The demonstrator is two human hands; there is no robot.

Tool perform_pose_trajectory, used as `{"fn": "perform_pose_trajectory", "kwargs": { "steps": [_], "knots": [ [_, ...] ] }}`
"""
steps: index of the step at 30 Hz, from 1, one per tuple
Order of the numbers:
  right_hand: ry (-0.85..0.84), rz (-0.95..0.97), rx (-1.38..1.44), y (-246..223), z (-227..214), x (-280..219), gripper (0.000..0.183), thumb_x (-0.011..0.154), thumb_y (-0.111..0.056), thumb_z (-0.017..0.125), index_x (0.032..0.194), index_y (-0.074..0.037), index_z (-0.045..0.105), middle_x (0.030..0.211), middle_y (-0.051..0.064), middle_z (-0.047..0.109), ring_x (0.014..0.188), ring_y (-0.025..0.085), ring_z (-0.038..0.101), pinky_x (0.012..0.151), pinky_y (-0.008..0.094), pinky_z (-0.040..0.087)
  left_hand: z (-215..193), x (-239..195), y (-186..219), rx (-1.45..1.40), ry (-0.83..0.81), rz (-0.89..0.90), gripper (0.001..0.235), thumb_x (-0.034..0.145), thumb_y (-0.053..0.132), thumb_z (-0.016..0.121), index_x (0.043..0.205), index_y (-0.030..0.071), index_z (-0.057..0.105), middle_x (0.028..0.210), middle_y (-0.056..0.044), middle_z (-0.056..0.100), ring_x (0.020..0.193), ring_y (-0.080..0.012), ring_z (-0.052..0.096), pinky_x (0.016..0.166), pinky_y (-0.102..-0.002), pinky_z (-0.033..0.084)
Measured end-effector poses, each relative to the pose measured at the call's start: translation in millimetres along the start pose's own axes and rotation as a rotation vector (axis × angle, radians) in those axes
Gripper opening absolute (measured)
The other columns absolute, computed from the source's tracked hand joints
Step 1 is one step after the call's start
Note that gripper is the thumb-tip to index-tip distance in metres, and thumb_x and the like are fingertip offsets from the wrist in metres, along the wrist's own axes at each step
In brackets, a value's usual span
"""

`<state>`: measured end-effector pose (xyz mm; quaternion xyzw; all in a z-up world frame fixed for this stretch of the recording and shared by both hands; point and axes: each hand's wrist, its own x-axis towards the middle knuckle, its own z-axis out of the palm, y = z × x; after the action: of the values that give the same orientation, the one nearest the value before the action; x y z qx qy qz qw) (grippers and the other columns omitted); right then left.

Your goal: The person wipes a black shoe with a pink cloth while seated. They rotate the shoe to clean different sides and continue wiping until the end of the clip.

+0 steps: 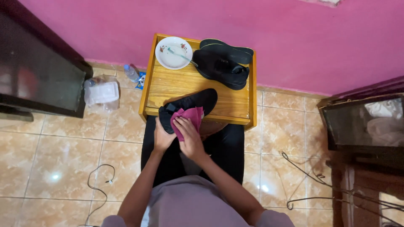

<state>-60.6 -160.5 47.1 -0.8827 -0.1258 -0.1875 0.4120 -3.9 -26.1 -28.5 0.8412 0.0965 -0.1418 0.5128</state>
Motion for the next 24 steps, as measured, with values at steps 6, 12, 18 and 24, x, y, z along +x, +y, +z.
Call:
{"fn": "perform_pose_trajectory", "kwargs": {
  "steps": [6, 12, 18, 24],
  "knots": [
    [-0.077, 0.003, -0.241, 132, -38, -20, 0.066, 0.073, -0.009, 0.055, 0.139, -0.01, 0.06, 0.142, 0.014, 0.057, 0.14, 0.034, 0.049, 0.123, 0.045, 0.033, -5, -7, 14, -0.005, 0.035, 0.232, 0.102, 0.057, 0.04, 0.095, 0.139, 0.012, 0.041, 0.13, -0.023, 0.053, 0.127, -0.0459, 0.055, 0.106, -0.057, 0.047],
    [0.042, 0.074, -0.329, 191, -68, -19, 0.047, 0.101, -0.01, 0.043, 0.146, -0.01, 0.054, 0.145, 0.015, 0.056, 0.141, 0.033, 0.048, 0.124, 0.044, 0.028, 2, -4, 0, 0.019, 0.069, 0.339, 0.104, 0.059, 0.041, 0.096, 0.141, 0.006, 0.042, 0.128, -0.023, 0.051, 0.127, -0.045, 0.053, 0.107, -0.057, 0.045],
    [-0.08, 0.069, -0.007, 57, -22, -24, 0.055, 0.094, -0.005, 0.037, 0.146, -0.005, 0.055, 0.15, 0.015, 0.053, 0.143, 0.034, 0.046, 0.128, 0.048, 0.02, 7, 5, -19, 0.038, 0.08, 0.358, 0.109, 0.055, 0.044, 0.097, 0.142, 0.009, 0.043, 0.127, -0.02, 0.052, 0.127, -0.0414, 0.055, 0.106, -0.052, 0.046],
    [0.162, 0.15, -0.285, 143, -29, -11, 0.043, 0.091, -0.004, 0.055, 0.132, -0.015, 0.067, 0.131, 0.007, 0.066, 0.13, 0.026, 0.058, 0.126, 0.042, 0.029, -2, -8, 10, 0.052, 0.057, 0.408, 0.103, 0.058, 0.038, 0.097, 0.139, 0.005, 0.043, 0.128, -0.024, 0.051, 0.127, -0.0453, 0.053, 0.107, -0.056, 0.045]
  ]
}}
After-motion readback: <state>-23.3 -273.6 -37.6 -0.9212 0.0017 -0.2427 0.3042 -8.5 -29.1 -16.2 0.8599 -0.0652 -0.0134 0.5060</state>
